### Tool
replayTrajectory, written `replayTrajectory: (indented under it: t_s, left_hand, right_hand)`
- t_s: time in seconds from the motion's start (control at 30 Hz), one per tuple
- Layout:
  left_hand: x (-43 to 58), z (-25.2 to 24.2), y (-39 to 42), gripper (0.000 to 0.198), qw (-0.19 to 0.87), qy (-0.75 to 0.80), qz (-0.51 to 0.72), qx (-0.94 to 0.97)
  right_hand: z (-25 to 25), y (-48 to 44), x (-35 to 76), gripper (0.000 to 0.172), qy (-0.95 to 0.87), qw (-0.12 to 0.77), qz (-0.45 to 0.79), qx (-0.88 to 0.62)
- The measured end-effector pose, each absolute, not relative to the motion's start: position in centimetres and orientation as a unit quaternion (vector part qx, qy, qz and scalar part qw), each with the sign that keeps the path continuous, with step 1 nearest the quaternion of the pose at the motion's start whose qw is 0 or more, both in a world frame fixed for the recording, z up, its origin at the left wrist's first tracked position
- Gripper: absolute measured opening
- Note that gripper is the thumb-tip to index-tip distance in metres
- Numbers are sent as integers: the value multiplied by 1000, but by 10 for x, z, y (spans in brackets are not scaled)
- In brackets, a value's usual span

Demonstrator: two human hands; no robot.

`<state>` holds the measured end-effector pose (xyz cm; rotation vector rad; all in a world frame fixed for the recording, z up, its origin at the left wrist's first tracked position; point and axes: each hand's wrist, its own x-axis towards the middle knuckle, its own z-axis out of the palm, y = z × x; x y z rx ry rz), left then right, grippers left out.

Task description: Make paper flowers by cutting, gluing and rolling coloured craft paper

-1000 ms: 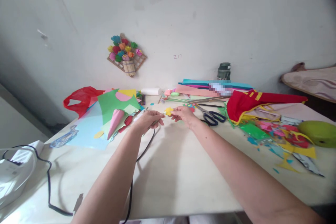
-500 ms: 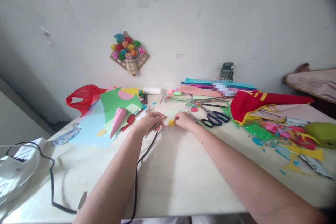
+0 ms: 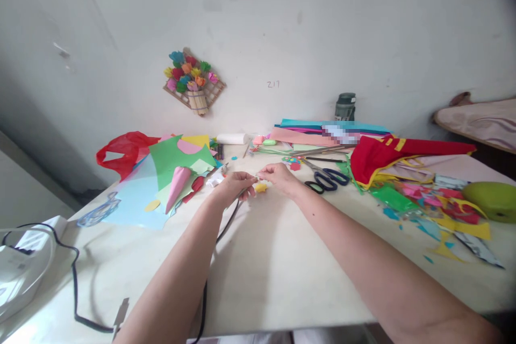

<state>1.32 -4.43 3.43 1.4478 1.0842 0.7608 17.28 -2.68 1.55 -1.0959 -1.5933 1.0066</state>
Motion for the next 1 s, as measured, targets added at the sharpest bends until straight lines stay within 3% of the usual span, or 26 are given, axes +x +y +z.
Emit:
replayTrajectory:
  t_s: [0.13, 0.53, 0.63, 0.83, 1.0]
  left_hand:
    - [19, 33, -46, 19, 530, 471, 329, 624]
    - [30, 38, -51, 27, 515, 520, 340, 590]
    - [27, 37, -51, 26, 531, 507, 349, 583]
    - [21, 37, -51, 21, 552, 476, 376, 573]
    - [21, 36, -50, 25, 540, 479, 376, 581]
  right_hand:
    - [15, -28, 172, 12, -646, 446, 382, -487]
    - [19, -33, 164, 13, -732, 386, 86, -555]
    - [17, -30, 165, 14, -724, 411, 133, -537]
    - [15, -25, 173, 31, -652, 475, 376, -455]
    - [14, -27, 170, 26, -656, 484, 379, -439]
